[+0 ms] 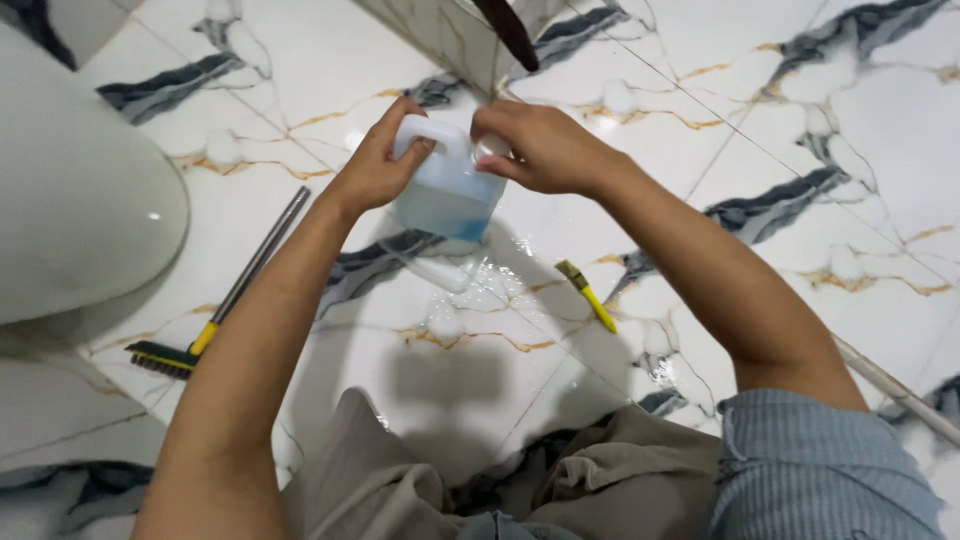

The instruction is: The person scrubs the grout lines of a marble-patterned tiled floor using a small brush and a cleaning solution. They pour liquid from a large bottle into a small container and repeatedly apply it to the floor while scrubbing.

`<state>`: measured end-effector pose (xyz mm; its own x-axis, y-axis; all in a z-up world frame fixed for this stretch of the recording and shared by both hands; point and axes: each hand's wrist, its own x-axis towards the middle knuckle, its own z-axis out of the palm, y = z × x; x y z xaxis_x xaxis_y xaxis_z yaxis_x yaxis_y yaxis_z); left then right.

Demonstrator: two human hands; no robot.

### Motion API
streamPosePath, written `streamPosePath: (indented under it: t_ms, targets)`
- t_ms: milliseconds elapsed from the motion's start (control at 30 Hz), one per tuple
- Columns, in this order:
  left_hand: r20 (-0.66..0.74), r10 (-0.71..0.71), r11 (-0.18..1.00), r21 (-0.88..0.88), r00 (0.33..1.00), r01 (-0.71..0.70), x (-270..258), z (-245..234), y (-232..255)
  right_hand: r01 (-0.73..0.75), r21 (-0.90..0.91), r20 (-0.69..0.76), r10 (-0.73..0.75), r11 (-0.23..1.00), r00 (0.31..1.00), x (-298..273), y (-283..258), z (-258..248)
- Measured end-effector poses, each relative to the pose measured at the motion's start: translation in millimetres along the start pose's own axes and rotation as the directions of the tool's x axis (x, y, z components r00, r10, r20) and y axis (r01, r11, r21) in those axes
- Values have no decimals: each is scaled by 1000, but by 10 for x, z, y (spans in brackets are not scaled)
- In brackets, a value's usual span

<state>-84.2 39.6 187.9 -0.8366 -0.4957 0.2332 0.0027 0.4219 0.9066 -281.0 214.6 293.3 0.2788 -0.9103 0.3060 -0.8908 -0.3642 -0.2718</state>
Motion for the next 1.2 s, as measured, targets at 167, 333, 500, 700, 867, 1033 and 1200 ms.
streamPosePath:
  t_ms: [167,333,500,700,867,1033,1200]
  targets:
    - [23,17,985,170,1000,-20,-166,-247,150,-37,182,100,19,983,995,98,-136,57]
    - [12,-84,901,427,996,71,-368,-389,201,-375,-103,195,389,921,900,208,-149,406]
    - [6,-100,897,433,995,88,-505,-430,176,-454,153,267,405,878,874,282,-241,666]
    - [29,-136,883,456,990,108,-484,-419,118,-109,-17,177,110,994,978,272,-195,919]
    - [80,-121,888,454,989,72,-450,-399,-23,143,200,135,-172,969,976,162,-143,806]
    - [81,-200,833,539,976,126,-431,-342,-35,-539,-10,430,490,842,758,185,-199,926]
    - [66,-218,802,580,974,140,-388,-348,6,-44,192,120,21,980,993,118,-111,925]
